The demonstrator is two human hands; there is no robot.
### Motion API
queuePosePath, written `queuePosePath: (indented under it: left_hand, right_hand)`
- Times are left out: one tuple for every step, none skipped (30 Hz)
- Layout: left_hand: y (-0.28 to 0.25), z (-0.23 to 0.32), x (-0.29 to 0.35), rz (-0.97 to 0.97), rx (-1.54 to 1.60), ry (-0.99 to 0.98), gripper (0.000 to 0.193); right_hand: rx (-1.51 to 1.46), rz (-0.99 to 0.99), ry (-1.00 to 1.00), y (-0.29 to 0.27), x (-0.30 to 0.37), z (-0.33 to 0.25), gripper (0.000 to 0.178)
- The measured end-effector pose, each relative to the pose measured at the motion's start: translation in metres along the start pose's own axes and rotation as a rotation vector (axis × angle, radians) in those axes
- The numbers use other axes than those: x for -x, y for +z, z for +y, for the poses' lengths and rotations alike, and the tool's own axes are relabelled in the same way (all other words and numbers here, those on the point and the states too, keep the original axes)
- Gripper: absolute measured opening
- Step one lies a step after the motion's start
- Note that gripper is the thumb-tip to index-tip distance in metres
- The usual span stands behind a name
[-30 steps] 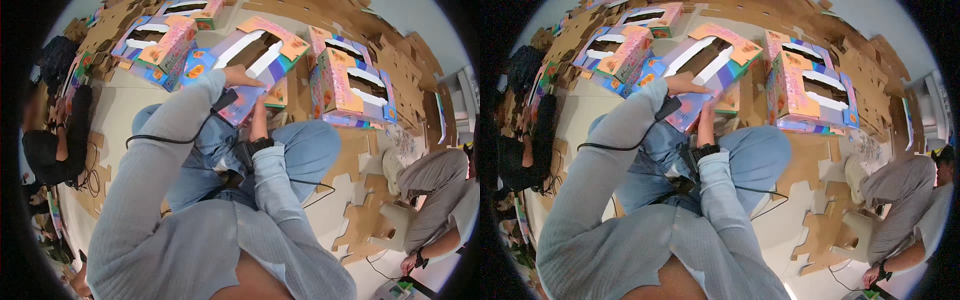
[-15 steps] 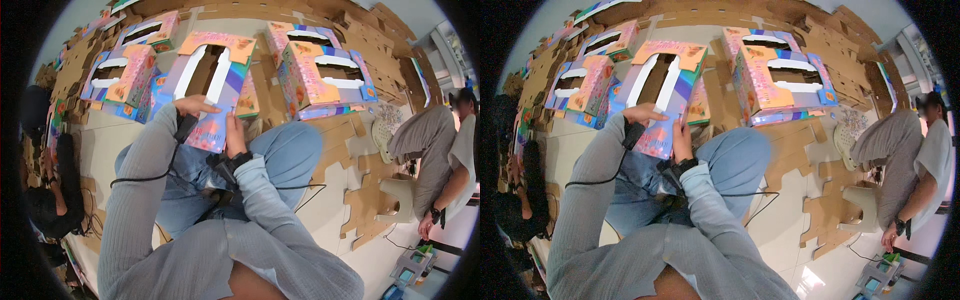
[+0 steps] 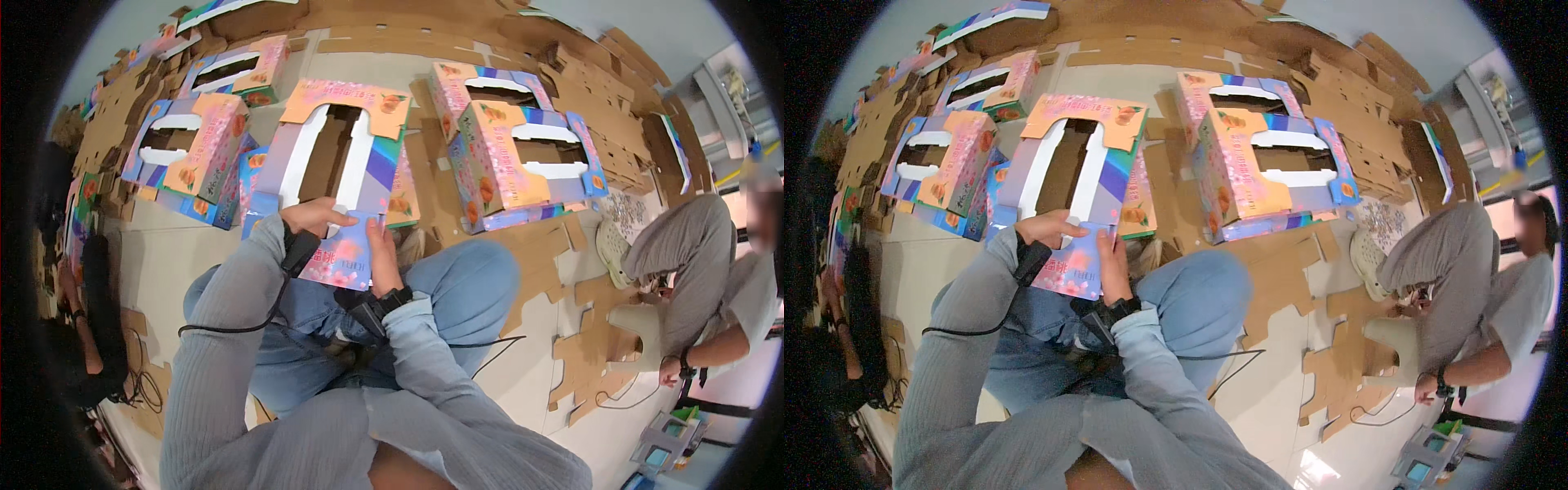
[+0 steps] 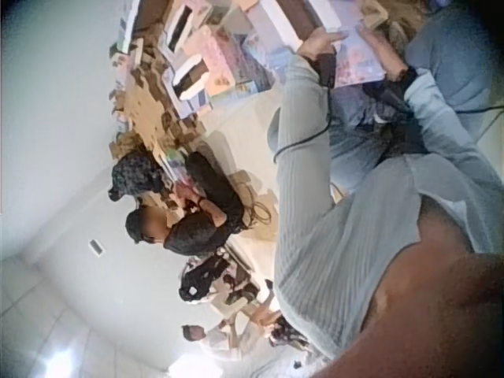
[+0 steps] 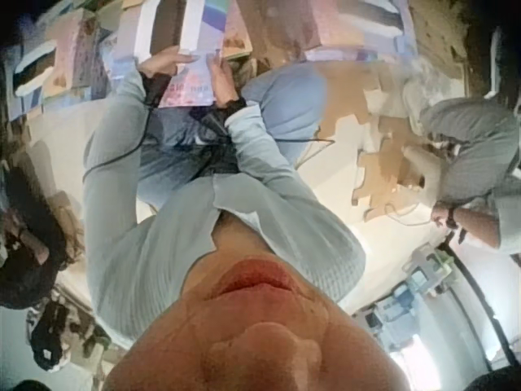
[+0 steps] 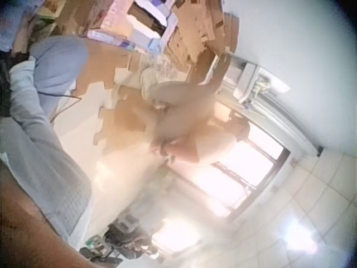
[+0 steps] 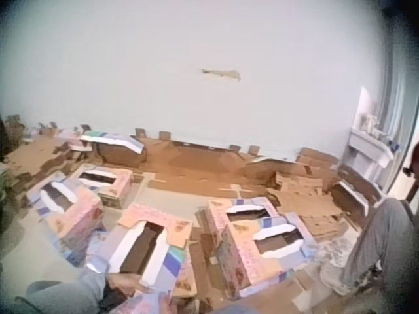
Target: The recorder and others are assembling colorful cardboard fruit boxes on the floor.
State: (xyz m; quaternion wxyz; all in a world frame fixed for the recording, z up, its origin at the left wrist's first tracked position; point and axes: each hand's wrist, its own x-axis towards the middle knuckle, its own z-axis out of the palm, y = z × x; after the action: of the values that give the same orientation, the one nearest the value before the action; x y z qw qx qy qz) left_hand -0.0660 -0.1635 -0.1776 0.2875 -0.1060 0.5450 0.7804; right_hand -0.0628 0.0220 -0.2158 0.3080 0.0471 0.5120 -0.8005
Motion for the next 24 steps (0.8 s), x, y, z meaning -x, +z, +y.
queuePosePath:
  left_hand:
    - [-0.004,-0.002,-0.001,0.033,-0.061,-0.047,0.054]
    - [-0.010,-0.004,-0.002,0.008,-0.102,-0.033,0.055]
    - [-0.013,-0.008,-0.008,0.052,-0.107,-0.072,0.056]
    - [-0.018,-0.012,-0.013,0.068,-0.107,-0.087,0.056]
    - [-0.023,-0.014,-0.017,0.060,-0.084,-0.139,0.052]
    - [-0.028,-0.016,-0.021,0.041,-0.079,-0.182,0.050]
    - [-0.032,-0.017,-0.024,0.048,-0.063,-0.181,0.048]
    - [-0.034,-0.018,-0.027,0.054,-0.109,-0.186,0.048]
    - [-0.036,-0.018,-0.027,0.044,-0.152,-0.189,0.048]
    - [-0.035,-0.017,-0.027,0.064,-0.157,-0.174,0.048]
    - [-0.034,-0.016,-0.026,0.078,-0.160,-0.188,0.051]
    - [-0.031,-0.014,-0.023,0.062,-0.142,-0.195,0.054]
    - [-0.026,-0.014,-0.021,0.095,-0.167,-0.190,0.054]
    - [-0.018,-0.014,-0.020,0.204,-0.315,-0.027,0.053]
    - [-0.010,-0.014,-0.017,0.310,-0.463,0.137,0.053]
    - [-0.004,-0.015,-0.013,0.309,-0.472,0.147,0.053]
    - [0.004,-0.016,-0.008,0.453,-0.697,0.257,0.058]
    - [0.012,-0.017,-0.003,0.589,-0.914,0.341,0.062]
    - [0.022,-0.020,0.002,0.591,-0.932,0.378,0.062]
    - [0.032,-0.025,0.008,0.711,-1.046,0.307,0.065]
    - [0.042,-0.030,0.013,0.838,-1.152,0.276,0.067]
    - [0.048,-0.032,0.019,0.827,-1.165,0.245,0.067]
    - [0.054,-0.036,0.026,0.881,-1.288,0.324,0.068]
    - [0.060,-0.040,0.031,0.917,-1.395,0.363,0.069]
  right_hand:
    - [-0.010,0.008,-0.007,-0.001,-0.001,0.000,0.057]
    - [-0.034,0.000,-0.034,-0.001,-0.001,0.000,0.056]
    - [-0.013,0.036,0.011,-0.001,-0.004,0.000,0.056]
    - [0.001,0.035,0.026,-0.001,-0.004,0.000,0.056]
    - [0.014,0.040,0.015,-0.001,-0.005,0.000,0.056]
    - [0.019,0.049,-0.006,-0.001,-0.006,0.000,0.056]
    - [0.033,0.042,-0.005,0.000,-0.007,0.001,0.056]
    - [0.017,0.036,-0.013,0.001,-0.006,0.001,0.055]
    - [-0.015,0.018,-0.041,0.002,-0.007,0.002,0.055]
    - [0.010,0.019,-0.031,0.003,-0.007,0.003,0.055]
    - [0.032,0.030,-0.054,0.003,-0.008,0.003,0.053]
    - [0.042,0.040,-0.082,0.004,-0.008,0.004,0.052]
    - [0.058,0.034,-0.086,0.003,-0.009,0.004,0.052]
    - [0.028,0.003,-0.056,0.002,-0.010,0.004,0.052]
    - [-0.017,-0.022,-0.028,0.002,-0.011,0.005,0.053]
    - [-0.005,-0.029,-0.040,0.001,-0.011,0.006,0.053]
    - [0.003,-0.018,-0.022,0.000,-0.010,0.006,0.053]
    - [0.003,-0.007,-0.023,-0.002,-0.009,0.007,0.053]
    - [0.004,-0.003,-0.017,-0.002,-0.006,0.008,0.053]
    - [0.044,-0.012,-0.045,-0.003,-0.002,0.011,0.057]
    - [0.076,-0.036,-0.088,-0.003,0.004,0.013,0.061]
    - [0.081,-0.016,-0.086,-0.003,0.010,0.015,0.061]
    - [0.116,-0.021,0.065,-0.005,0.018,0.017,0.070]
    - [0.160,-0.046,0.191,-0.009,0.025,0.016,0.084]
